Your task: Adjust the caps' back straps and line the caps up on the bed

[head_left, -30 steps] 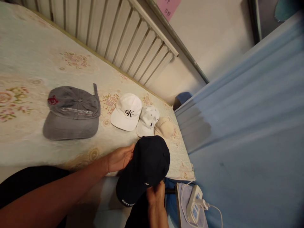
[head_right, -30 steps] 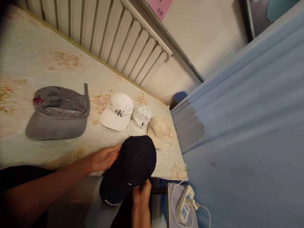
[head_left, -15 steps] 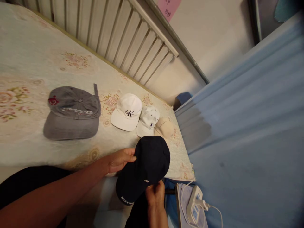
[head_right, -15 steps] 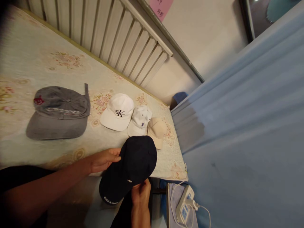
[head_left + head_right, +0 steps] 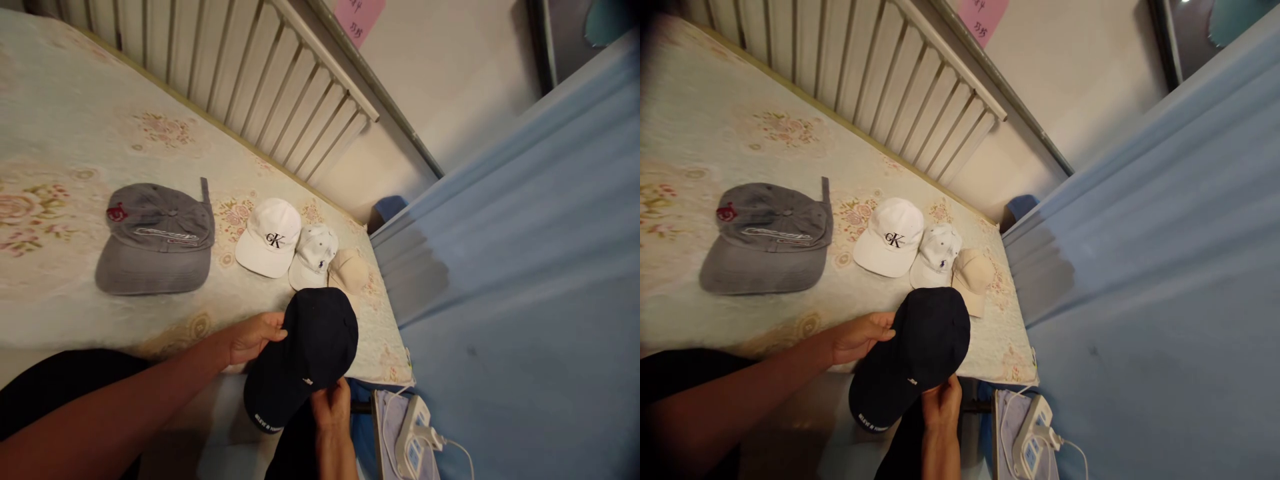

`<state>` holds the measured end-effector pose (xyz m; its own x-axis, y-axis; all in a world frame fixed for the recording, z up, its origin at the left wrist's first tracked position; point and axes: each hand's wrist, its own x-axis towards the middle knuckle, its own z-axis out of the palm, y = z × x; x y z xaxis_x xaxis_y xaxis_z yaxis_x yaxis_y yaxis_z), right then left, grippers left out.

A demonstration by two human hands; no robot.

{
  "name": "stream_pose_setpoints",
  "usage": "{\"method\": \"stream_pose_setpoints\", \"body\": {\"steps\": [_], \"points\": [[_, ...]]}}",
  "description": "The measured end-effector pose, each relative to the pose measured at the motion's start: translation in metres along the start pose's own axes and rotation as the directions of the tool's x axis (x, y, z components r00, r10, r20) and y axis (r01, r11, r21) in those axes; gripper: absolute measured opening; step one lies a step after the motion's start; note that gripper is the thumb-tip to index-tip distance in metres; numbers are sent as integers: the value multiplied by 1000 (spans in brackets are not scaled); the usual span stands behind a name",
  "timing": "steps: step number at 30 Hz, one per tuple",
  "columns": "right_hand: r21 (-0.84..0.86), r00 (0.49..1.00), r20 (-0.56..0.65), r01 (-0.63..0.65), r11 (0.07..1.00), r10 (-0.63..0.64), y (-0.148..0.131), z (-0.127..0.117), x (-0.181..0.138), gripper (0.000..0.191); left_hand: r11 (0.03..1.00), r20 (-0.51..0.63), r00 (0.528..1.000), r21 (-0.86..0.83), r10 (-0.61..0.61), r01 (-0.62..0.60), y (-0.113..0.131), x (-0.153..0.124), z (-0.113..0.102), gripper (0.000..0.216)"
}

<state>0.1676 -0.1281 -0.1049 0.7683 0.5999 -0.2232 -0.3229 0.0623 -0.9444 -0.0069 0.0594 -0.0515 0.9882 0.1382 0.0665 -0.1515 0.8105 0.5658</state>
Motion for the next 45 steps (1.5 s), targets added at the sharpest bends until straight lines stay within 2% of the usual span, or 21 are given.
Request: {"method": "stream_pose_setpoints", "body": {"steps": [3, 11, 19, 30, 37, 45], "points": [[158, 993, -19, -115, 981, 119, -5, 3, 4, 26, 1000, 11, 1000, 1, 8, -8, -1, 1, -3, 40], [319, 976, 38, -214, 923, 213, -10, 16, 16, 24, 999, -65, 998, 34, 1, 2, -4, 3, -14, 40], [287, 975, 121, -212, 934, 184, -5, 22, 20, 27, 999, -108, 994, 33, 3, 1, -4, 5, -15, 32], [307, 976, 96, -214, 927, 194, -5, 23, 21, 25, 999, -107, 994, 29, 18, -15, -2, 5, -11, 33], [293, 977, 132, -200, 935, 168, -5, 24, 21, 25, 999, -109, 994, 34, 27, -24, -3, 5, -13, 32], [223, 982, 134, -160, 962, 132, -5, 26, 20, 29, 999, -92, 995, 17, 35, -33, -6, 4, -15, 31]]}}
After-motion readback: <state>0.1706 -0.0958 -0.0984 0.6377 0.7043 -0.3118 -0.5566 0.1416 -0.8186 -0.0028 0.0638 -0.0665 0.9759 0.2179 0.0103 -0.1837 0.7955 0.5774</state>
